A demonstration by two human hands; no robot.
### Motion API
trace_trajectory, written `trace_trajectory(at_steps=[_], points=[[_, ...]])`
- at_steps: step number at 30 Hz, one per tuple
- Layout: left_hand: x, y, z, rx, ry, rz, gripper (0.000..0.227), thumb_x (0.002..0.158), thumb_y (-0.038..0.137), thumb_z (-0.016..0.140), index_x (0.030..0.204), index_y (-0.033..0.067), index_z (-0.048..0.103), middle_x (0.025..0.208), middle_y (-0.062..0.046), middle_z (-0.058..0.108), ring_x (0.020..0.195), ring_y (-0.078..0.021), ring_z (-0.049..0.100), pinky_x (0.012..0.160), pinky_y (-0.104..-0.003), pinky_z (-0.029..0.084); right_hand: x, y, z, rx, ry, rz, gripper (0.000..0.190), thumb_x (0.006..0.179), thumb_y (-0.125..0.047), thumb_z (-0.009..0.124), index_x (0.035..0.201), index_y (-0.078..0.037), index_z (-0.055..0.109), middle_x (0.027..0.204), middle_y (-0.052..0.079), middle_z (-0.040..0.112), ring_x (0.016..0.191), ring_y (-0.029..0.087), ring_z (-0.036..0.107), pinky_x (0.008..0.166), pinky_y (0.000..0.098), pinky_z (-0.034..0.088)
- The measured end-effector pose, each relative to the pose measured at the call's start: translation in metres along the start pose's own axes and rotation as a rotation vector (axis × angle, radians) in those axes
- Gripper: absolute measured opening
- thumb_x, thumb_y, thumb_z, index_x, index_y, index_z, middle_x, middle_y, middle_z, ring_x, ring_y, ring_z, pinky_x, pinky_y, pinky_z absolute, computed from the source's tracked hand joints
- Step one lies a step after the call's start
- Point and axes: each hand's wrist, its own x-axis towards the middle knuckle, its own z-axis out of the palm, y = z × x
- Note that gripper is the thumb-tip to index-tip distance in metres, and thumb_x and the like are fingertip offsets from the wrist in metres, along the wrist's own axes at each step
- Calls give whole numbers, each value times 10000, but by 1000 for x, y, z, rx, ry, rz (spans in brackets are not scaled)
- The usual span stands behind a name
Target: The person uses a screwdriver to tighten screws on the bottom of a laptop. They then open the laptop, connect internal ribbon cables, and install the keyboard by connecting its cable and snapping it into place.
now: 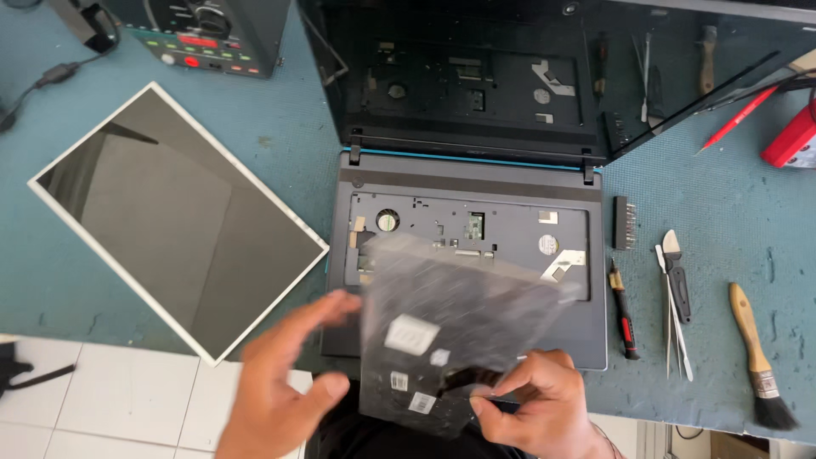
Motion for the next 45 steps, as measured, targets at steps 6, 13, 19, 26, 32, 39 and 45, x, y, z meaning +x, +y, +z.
trace_trajectory(at_steps=[6,13,19,26,32,39,45], points=[[-16,-9,46,-263,109,-92,141,809,195,609,751,84,676,676,3,683,607,-79,622,556,-228,487,13,-17,-10,60,-214,-88,209,689,-14,744,709,-62,542,649,67,671,546,154,605,515,250,515],[11,29,56,-109,-443,-259,389,724,399,747,1028,163,692,923,51,749,810,-91,652,712,-238,497,4,10,-34,203,284,8,197,721,15,714,814,-54,555,857,144,689,715,141,663,639,235,544],[30,65,40,48,-375,-276,1031,474,657,728,1383,264,439,1218,88,723,1268,-120,537,1034,-357,354,19,4,-42,395,309,-61,195,763,62,646,854,-68,533,793,89,642,706,116,599,670,222,482],[16,28,78,863,6,695,749,942,716,423,1486,215,308,1537,-79,244,1417,-389,63,1148,-581,134,23,-7,-31,489,317,30,168,802,98,592,839,-42,507,747,111,590,616,129,558,542,210,469],[9,10,70,231,-705,859,484,979,375,515,682,39,697,1496,-99,358,1407,-393,261,1008,-731,248,39,-7,-54,424,651,184,154,860,81,556,889,-62,507,783,103,645,766,157,655,796,265,555],[21,18,72,-9,-40,513,347,789,390,648,779,61,536,1004,-128,617,979,-294,633,833,-371,522,43,2,-46,593,522,69,510,879,95,472,1364,-57,430,1175,168,589,1071,204,561,995,313,449],[29,20,84,-40,-178,171,351,854,307,616,1110,68,607,968,-28,717,856,-124,684,753,-238,517,46,6,-28,777,334,-12,409,916,74,510,1284,-98,465,1155,101,605,1076,220,566,916,359,488]])
